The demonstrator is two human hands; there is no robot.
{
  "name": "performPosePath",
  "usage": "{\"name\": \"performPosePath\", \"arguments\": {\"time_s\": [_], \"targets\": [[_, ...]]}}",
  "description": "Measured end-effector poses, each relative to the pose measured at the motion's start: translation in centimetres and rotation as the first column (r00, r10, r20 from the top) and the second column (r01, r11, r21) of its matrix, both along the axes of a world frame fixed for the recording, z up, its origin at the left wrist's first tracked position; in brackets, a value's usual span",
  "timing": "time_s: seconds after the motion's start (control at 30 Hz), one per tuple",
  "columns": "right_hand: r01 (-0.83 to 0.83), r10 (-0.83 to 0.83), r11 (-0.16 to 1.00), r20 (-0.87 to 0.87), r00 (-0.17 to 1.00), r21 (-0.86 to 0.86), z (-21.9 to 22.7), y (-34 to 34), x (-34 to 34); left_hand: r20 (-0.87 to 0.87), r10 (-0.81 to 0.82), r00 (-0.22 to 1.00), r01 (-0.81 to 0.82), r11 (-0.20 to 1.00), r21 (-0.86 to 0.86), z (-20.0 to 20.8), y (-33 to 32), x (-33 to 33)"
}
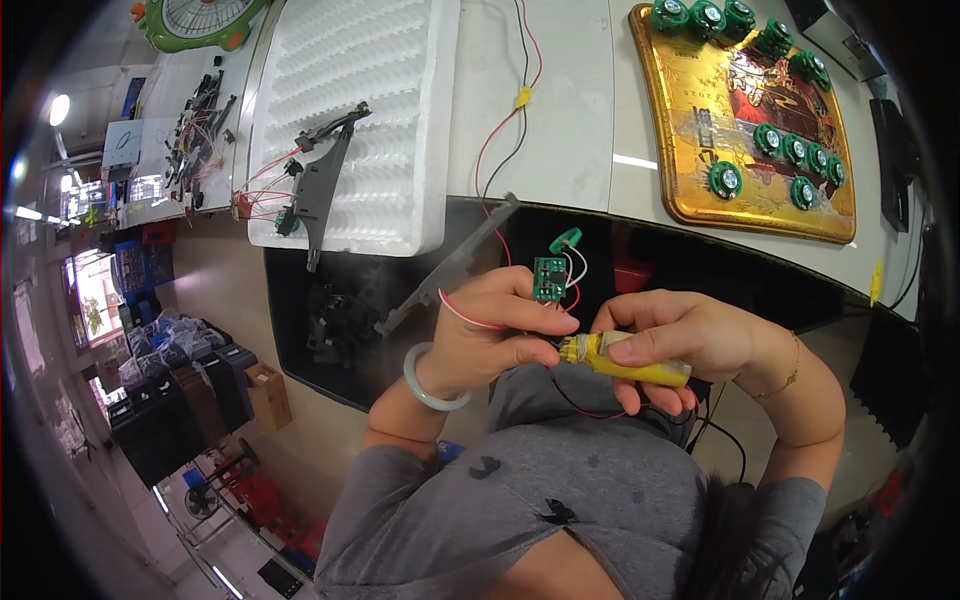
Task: Soldering wires onto small electronic speakers and applying adhesive at a workbench.
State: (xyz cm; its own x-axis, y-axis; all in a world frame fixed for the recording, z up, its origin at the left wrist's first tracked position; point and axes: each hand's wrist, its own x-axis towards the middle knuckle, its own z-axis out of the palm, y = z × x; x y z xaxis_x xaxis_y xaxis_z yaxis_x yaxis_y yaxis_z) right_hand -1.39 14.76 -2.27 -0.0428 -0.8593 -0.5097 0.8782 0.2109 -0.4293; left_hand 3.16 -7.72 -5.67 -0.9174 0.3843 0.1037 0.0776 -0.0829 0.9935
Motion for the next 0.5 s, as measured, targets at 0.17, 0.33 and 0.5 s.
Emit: {"name": "performPosePath", "arguments": {"time_s": [0.17, 0.33, 0.5], "targets": [[0.047, -0.047, 0.999, 0.002, 0.999, -0.002, 0.0, -0.2, 0.4, -0.014, -0.057, 0.998, 0.056, 0.998, -0.037, -0.1, -0.1, -0.3], [0.150, -0.151, 0.989, -0.065, 0.986, -0.012, 0.2, -0.3, 1.0, 0.098, -0.065, 0.993, 0.070, 0.997, -0.044, -0.1, -0.1, -0.8], [0.240, -0.247, 0.969, -0.140, 0.959, -0.064, -0.3, -0.3, 2.4, 0.037, 0.039, 0.999, -0.040, 0.999, 0.028, -1.1, 0.6, 0.3]]}}
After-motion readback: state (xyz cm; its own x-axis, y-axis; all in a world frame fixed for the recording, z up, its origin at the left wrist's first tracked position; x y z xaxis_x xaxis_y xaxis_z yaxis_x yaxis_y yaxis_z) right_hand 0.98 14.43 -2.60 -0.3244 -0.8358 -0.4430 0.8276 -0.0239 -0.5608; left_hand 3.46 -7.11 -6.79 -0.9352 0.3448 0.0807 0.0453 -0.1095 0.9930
